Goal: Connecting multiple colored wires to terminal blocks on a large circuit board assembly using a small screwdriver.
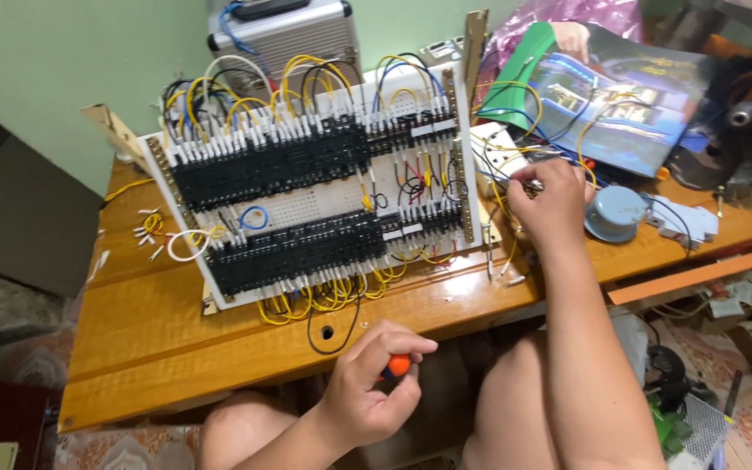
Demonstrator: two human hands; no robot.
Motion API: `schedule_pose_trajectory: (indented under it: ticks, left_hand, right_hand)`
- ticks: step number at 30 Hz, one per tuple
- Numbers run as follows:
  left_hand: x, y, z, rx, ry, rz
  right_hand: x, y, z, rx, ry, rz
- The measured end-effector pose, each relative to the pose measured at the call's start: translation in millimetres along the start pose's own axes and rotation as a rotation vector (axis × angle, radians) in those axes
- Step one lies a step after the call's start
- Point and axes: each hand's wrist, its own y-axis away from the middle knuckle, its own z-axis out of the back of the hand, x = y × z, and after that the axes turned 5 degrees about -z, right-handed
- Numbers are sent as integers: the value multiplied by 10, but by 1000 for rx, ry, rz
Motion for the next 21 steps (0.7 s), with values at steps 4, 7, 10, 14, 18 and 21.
schedule_pose_trajectory:
  ticks: [4,7,10,14,18,21]
  left_hand:
    - [-3,6,9,-2,-9,-7]
    - [31,25,23,-12,-10,-2]
    - [105,27,65,-39,-9,21]
    - [205,-30,144,104,-264,-271]
    - [215,-6,181,161,-481,-465]
    - [212,-10,244,157,-289,-418]
  right_hand:
    - [3,6,22,67,-31,-49]
    - [267,57,201,65,-61,-23]
    - [764,45,323,-258,-243,200]
    - [1461,-120,399,-112,-396,418]
    - [1949,-436,439,-22,-386,702]
    - [2047,-661,317,114,-227,784]
